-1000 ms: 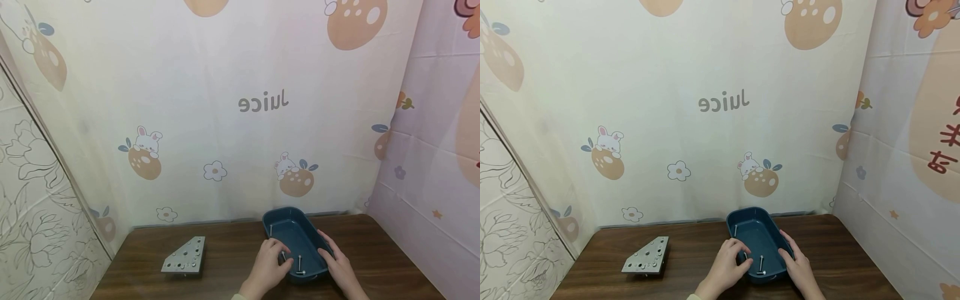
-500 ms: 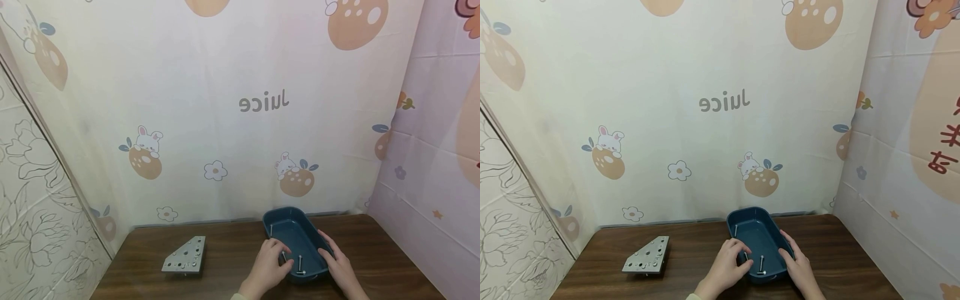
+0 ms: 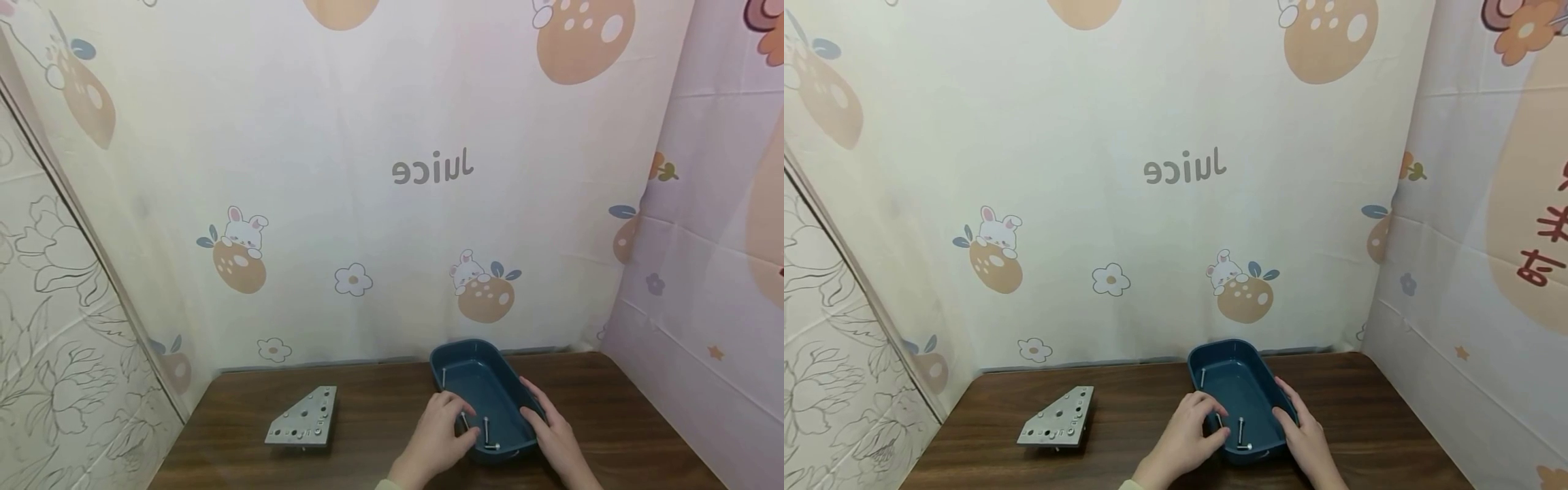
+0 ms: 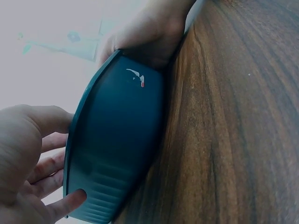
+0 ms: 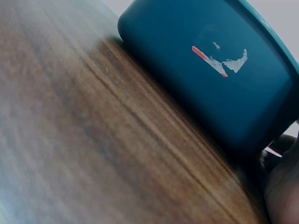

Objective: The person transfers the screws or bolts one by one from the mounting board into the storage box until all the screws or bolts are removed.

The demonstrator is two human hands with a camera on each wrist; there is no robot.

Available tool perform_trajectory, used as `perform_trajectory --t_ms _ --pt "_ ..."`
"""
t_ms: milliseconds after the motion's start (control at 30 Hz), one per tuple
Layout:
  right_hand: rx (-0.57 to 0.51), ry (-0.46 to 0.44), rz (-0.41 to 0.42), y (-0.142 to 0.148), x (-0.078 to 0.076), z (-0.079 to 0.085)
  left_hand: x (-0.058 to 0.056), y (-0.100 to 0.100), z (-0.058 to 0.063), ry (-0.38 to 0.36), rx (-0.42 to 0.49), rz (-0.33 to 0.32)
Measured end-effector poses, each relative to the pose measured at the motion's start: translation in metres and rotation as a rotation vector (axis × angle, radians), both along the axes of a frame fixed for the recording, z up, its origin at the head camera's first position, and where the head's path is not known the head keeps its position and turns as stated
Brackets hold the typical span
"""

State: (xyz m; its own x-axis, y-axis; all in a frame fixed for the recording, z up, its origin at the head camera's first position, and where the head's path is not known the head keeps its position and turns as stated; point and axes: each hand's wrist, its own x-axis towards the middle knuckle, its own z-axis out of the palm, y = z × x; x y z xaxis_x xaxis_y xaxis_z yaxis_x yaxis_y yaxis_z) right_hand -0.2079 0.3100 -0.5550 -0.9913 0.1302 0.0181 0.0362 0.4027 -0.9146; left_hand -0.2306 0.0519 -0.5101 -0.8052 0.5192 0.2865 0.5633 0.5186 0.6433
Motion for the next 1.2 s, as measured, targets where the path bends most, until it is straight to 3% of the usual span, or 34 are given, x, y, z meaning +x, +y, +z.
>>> perform_trajectory --t_ms 567,767,1200 --pt "0.024 -0.003 -0.018 0.000 0.000 0.004 0.002 -0.006 0.001 0.019 0.011 -0.054" --pt "0.000 -0.054 -0.023 -0.001 -0.001 0.005 0.003 -0.010 0.000 0.069 0.017 -0.084" --pt "-0.003 -0.065 -0.020 0.001 -0.002 0.005 0.000 -0.025 0.000 0.219 -0.026 -0.149"
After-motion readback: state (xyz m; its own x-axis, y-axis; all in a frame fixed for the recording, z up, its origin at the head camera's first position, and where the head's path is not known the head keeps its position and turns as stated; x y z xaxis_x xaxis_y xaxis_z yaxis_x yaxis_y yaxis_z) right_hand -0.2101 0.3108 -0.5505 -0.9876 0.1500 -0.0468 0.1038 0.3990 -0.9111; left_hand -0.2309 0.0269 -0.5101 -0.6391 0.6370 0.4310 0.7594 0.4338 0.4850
